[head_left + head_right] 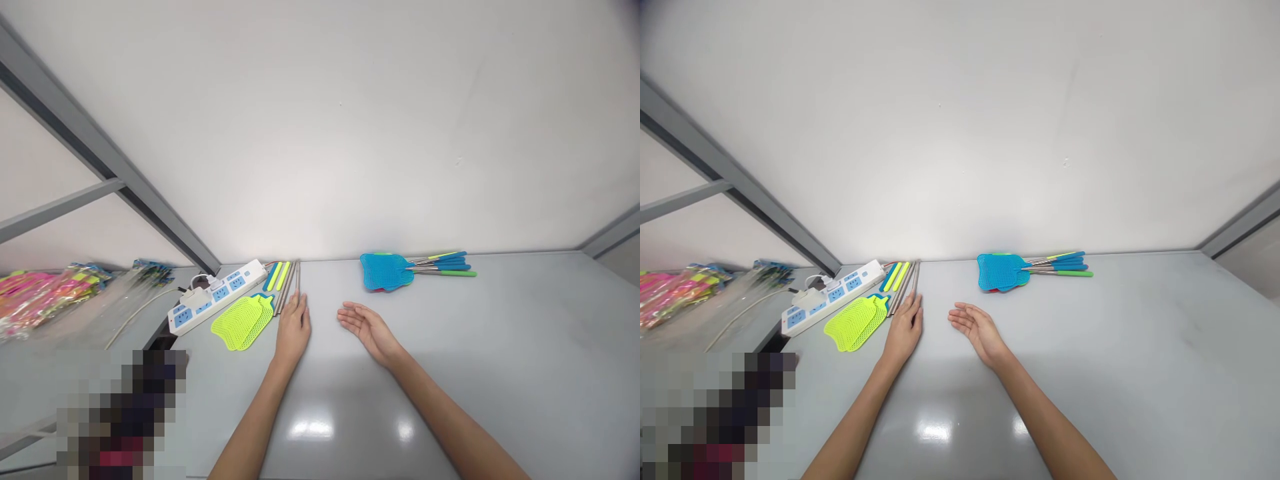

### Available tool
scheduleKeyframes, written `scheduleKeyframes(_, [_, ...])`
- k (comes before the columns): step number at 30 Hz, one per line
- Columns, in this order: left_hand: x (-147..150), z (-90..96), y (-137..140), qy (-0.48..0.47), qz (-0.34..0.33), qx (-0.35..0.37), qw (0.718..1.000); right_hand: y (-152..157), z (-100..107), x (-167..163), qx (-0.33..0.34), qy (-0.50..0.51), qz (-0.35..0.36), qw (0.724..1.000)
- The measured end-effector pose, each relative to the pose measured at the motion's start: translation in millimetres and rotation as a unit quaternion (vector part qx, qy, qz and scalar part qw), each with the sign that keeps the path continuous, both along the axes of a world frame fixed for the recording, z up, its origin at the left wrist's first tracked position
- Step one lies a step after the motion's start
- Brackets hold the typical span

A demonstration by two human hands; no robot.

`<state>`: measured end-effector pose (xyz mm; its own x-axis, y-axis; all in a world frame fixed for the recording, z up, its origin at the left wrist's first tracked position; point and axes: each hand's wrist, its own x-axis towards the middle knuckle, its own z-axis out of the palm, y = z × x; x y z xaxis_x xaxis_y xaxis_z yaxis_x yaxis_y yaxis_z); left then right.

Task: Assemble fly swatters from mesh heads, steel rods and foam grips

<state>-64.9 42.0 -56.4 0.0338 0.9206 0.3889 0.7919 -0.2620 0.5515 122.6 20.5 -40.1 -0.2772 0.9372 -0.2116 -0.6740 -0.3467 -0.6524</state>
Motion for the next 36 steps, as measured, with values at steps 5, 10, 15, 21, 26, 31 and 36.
scheduleKeyframes(5, [2, 2.2, -4, -0.01, -0.01, -0.022, 1.0, 0, 0, 0, -0.001, -0.004, 0.001, 1.0])
scheduleKeyframes(10, [23, 3.9, -21, -0.013, -0.047, -0.082, 0.995, 0, -2, 0, 0.002, 0.005, 0.003, 1.0])
scheduleKeyframes(15, [52, 3.5, -43, -0.054, -0.118, -0.08, 0.988, 0, -6, -3, 0.003, 0.001, -0.041, 0.999])
scheduleKeyframes(21, [62, 12.7, -54, -0.119, -0.148, -0.065, 0.98, -2, -10, -8, -0.003, -0.039, -0.078, 0.996])
scheduleKeyframes(26, [61, 23.8, -54, -0.138, -0.126, -0.06, 0.981, -3, -13, -9, -0.005, -0.094, -0.114, 0.989])
scheduleKeyframes(31, [57, 17.1, -47, -0.057, -0.04, -0.033, 0.997, -3, -13, -7, 0.033, -0.174, -0.111, 0.978])
scheduleKeyframes(36, [48, 5.2, -37, 0.049, -0.047, 0.001, 0.998, -2, -6, 1, 0.01, -0.078, -0.033, 0.996])
